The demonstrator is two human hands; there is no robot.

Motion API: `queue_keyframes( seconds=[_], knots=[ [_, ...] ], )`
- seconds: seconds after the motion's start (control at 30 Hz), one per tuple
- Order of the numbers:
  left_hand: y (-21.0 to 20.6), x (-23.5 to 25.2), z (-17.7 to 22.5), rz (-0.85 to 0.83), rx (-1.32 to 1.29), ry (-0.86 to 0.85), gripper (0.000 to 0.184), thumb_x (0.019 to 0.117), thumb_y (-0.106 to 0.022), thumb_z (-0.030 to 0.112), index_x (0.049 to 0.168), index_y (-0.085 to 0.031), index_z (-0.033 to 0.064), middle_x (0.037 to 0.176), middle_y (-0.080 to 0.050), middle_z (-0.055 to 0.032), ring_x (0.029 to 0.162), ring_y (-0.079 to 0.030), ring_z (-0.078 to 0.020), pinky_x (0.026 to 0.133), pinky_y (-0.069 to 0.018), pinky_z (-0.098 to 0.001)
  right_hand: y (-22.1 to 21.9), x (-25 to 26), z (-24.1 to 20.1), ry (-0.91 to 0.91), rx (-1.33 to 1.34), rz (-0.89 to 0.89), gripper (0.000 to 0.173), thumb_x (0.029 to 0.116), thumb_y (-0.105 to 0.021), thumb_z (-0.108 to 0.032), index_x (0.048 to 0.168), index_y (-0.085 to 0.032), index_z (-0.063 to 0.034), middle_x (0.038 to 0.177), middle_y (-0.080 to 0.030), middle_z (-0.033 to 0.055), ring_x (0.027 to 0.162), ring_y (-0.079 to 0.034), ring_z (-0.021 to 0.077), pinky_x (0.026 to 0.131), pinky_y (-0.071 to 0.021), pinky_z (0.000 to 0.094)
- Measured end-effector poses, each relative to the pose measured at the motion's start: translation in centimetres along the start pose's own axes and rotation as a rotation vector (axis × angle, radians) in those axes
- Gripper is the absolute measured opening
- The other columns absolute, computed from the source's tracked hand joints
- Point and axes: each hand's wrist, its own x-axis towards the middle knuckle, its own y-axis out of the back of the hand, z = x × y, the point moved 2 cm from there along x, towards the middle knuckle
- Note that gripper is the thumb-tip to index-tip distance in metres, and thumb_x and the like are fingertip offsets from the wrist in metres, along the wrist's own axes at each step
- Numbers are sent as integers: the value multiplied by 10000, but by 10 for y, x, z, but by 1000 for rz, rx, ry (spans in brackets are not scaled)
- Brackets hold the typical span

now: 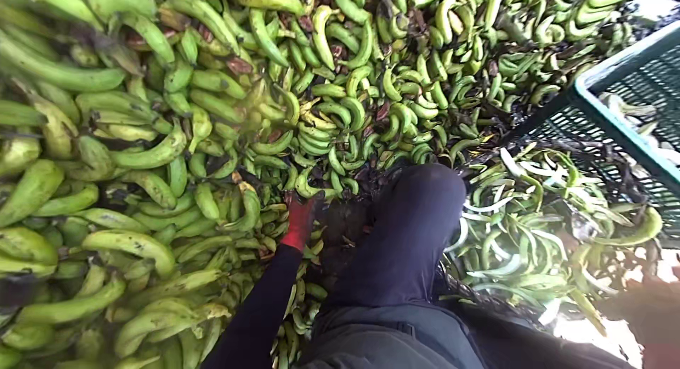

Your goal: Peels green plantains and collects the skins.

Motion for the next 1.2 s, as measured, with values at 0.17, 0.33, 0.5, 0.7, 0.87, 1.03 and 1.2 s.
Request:
queue_keyframes(
  seconds=[0.17,0.33,0.5,0.7,0.87,1.03,1.2],
  knots=[
    [-113,-31,179,-346,-263,-285,544,982,-682,304,1439,-459,110,1099,-697,-100,846,-718,-215,721,-636,-396,-39,-8,-24,61,-255,-104,434,1093,-405,-377,1395,-467,-72,879,-603,-57,691,-606,31,655,-564,247],
    [-221,-99,313,-687,-776,-633,520,1064,-523,316,1502,-331,112,1322,-563,-125,1108,-650,-302,831,-625,-512,-44,3,-53,131,-221,-143,429,1045,-488,-366,1358,-510,-72,823,-595,-31,643,-586,55,586,-540,252],
    [-307,-150,326,-1411,-773,51,972,871,-208,893,1410,-526,149,1205,-681,-146,842,-707,-220,598,-604,-349,-35,10,-36,124,-113,-156,462,1055,-485,-333,1411,-450,-42,922,-636,23,705,-636,93,629,-578,282],
    [-414,-151,244,-1017,-66,-339,491,1088,-413,455,1416,-546,113,1235,-642,-85,1057,-632,-161,913,-556,-383,-55,-5,-11,199,-35,-225,777,883,-614,-714,1362,-518,-109,909,-632,-41,693,-575,39,603,-511,232],
    [-402,-165,186,-855,349,-366,552,1072,-403,519,1496,-458,170,1387,-570,-191,1169,-584,-387,878,-504,-634,-75,-1,13,153,-130,-311,829,927,-428,-792,1298,-581,-66,840,-612,-4,694,-566,86,629,-513,297],
    [-409,-177,194,-733,623,-610,459,1126,-348,266,1481,-374,-24,1336,-528,-348,1174,-571,-504,925,-483,-647,-87,8,21,132,-171,-317,773,936,-407,-784,1213,-602,-90,794,-591,-23,667,-552,79,622,-502,288],
    [-394,-176,187,-736,425,-437,516,1094,-376,481,1430,-454,98,1170,-623,-230,941,-638,-387,731,-536,-579,-96,5,44,20,-237,-312,653,981,-403,-695,1241,-587,-125,781,-560,-21,634,-531,88,583,-485,303]
  ],
)
